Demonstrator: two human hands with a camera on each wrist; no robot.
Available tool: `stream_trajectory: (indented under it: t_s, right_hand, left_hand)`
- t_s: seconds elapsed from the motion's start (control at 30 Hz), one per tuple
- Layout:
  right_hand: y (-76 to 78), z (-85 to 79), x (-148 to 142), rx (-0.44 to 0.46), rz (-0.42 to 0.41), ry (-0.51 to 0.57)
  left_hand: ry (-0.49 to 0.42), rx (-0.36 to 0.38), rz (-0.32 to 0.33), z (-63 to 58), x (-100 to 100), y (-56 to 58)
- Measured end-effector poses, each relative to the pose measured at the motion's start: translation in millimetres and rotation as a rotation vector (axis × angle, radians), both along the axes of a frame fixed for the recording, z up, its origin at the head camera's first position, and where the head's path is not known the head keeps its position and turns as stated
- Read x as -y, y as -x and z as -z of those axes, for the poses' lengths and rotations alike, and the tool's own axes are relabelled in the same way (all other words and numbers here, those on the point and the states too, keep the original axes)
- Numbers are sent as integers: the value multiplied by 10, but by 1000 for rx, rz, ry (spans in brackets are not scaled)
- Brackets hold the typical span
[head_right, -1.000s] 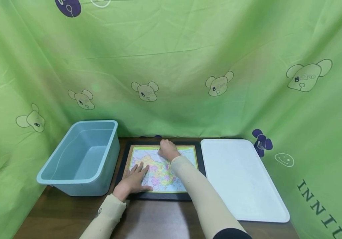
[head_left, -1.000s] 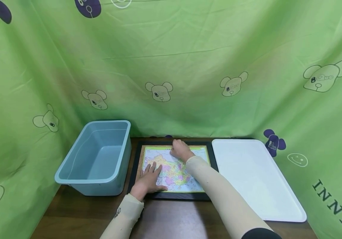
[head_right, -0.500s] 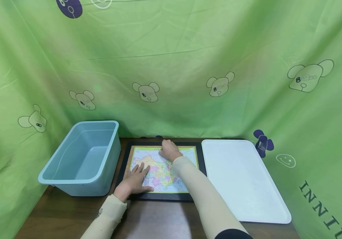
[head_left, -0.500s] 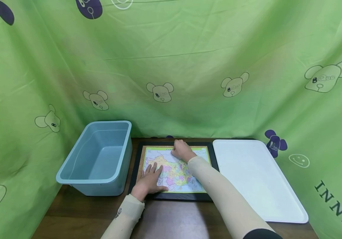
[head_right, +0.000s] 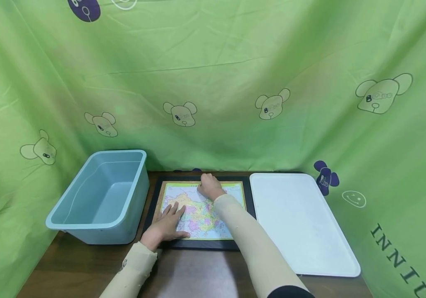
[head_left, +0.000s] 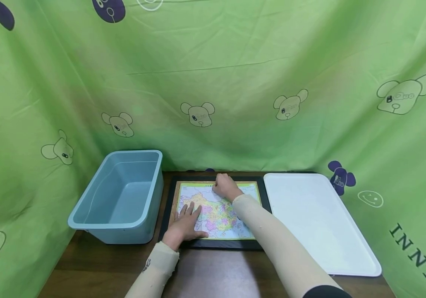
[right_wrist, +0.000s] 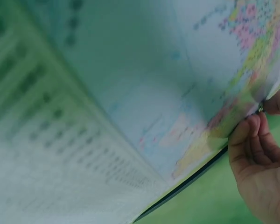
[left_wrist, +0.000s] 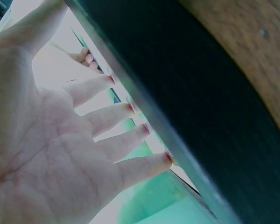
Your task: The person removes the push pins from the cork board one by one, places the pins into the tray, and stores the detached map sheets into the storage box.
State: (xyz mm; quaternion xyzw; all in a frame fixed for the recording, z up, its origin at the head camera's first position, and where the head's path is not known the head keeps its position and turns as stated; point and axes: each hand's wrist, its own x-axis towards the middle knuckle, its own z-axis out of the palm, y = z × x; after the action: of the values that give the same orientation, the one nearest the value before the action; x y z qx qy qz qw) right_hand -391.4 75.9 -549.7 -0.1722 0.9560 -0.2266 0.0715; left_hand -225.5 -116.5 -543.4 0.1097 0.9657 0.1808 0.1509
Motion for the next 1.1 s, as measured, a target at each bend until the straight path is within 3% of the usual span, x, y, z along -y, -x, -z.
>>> stream_trajectory:
  t_s: [0.27, 0.63, 1.1]
  right_hand:
    - [-34, 1, 85, -25, 45, -32]
    - [66, 62, 53, -6, 44, -8]
    - [60, 48, 49, -5, 44, 19]
  left_hand:
    - [-18, -5, 7, -8, 10, 6]
    - [-13, -6, -2, 27, 3, 21]
    - [-6, -12, -2, 20, 14, 30]
